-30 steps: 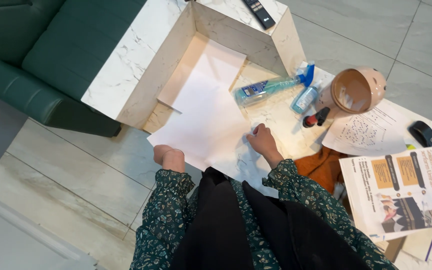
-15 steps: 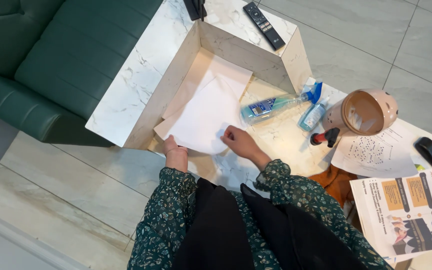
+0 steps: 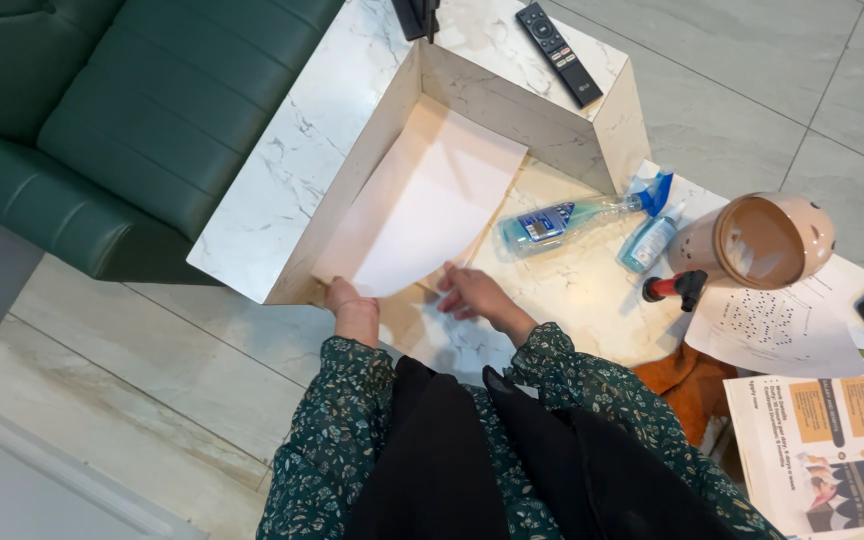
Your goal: Sorting and organizing various flyers and documents on a desk.
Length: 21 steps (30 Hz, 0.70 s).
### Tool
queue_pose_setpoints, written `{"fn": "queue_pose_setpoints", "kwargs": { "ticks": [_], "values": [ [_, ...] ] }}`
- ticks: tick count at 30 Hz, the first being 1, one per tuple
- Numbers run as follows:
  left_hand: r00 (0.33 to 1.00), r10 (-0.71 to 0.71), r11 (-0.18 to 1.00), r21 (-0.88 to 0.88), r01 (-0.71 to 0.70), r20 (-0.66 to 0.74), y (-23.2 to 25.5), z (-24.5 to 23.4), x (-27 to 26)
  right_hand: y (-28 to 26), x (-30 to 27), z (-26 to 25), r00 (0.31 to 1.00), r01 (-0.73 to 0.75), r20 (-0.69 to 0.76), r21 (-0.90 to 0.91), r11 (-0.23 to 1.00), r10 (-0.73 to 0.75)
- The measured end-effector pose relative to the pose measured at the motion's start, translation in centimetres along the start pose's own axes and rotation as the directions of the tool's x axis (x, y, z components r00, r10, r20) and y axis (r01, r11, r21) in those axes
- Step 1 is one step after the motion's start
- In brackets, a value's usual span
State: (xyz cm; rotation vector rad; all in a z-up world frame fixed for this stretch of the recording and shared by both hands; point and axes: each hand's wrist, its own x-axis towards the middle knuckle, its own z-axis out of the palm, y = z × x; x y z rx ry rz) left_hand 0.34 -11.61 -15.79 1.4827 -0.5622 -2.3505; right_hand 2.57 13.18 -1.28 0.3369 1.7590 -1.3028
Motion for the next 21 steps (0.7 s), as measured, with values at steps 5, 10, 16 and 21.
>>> {"fn": "queue_pose_setpoints", "kwargs": {
  "ticks": [5,10,16,21],
  "values": [
    [0.997,0.049,0.958,0.278,-0.062,0.052,-2.3,0.0,1.1,-0.9,0.7,-0.2,0.977,0.127,-0.203,0.27,0.955,-0.073],
    [0.993,0.107,0.828,0.557,-0.066,-0.042,-2.2,3.4,-6.1,0.0,1.9,-0.5,0.9,0.295,-0.41,0.329,0.897,-0.145],
    [0.961,-0.25,0.889,0.421,0.181,0.114,-4.5,3.3,-6.3,1.9,3.1,-1.1,0.799,0.338,-0.589,0.273,0.901,-0.122],
    [0.921,-0.303,0.918,0.334,0.213,0.246,-3.9,3.6,-4.2,5.5,6.5,-1.4,0.771,0.238,-0.619,0.064,0.969,-0.148]
  ]
}}
